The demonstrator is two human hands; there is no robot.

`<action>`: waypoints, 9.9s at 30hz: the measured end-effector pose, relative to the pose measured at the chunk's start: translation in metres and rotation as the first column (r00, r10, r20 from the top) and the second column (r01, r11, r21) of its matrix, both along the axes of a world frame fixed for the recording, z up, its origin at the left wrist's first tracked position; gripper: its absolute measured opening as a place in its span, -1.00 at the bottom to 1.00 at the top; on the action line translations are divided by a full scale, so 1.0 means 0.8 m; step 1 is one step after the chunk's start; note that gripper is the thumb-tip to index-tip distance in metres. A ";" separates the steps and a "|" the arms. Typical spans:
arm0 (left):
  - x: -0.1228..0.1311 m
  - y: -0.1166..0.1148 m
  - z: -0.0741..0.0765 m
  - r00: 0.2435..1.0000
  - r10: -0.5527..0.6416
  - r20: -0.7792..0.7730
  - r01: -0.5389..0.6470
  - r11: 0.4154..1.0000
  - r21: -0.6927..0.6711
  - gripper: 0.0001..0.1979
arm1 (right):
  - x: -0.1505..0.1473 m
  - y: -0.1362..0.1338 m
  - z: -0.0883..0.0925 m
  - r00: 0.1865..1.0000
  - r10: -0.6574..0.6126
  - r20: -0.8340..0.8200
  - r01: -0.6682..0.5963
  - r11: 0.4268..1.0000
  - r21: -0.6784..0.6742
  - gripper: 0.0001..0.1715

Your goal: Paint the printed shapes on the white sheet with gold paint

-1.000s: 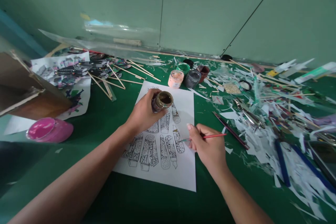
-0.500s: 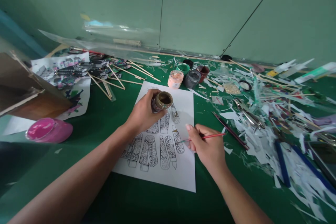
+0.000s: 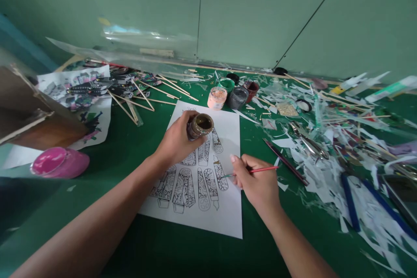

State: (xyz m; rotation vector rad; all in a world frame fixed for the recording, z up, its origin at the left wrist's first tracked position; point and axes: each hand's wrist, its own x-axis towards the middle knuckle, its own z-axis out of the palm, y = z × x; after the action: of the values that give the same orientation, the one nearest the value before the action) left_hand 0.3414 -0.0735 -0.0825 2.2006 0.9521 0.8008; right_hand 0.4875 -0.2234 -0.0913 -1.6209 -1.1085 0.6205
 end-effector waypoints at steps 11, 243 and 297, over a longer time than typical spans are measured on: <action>0.000 0.000 0.000 1.000 0.003 -0.014 -0.003 1.000 -0.008 -0.53 | 0.001 -0.001 -0.002 1.000 0.003 0.008 -0.004 1.000 0.026 -0.44; 0.004 -0.008 -0.001 0.998 0.043 0.034 -0.042 0.999 -0.015 -0.52 | 0.009 0.022 -0.001 0.999 0.020 -0.034 -0.021 1.000 -0.021 -0.46; 0.004 -0.009 -0.002 0.998 0.057 0.027 -0.056 0.998 -0.016 -0.51 | 0.013 0.021 0.001 0.999 0.027 -0.045 -0.028 0.999 -0.018 -0.45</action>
State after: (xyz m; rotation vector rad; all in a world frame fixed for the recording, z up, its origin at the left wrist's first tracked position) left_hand 0.3446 -0.0803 -0.0839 2.1523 1.0076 0.8454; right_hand 0.4976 -0.2064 -0.0908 -1.6023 -1.0962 0.6840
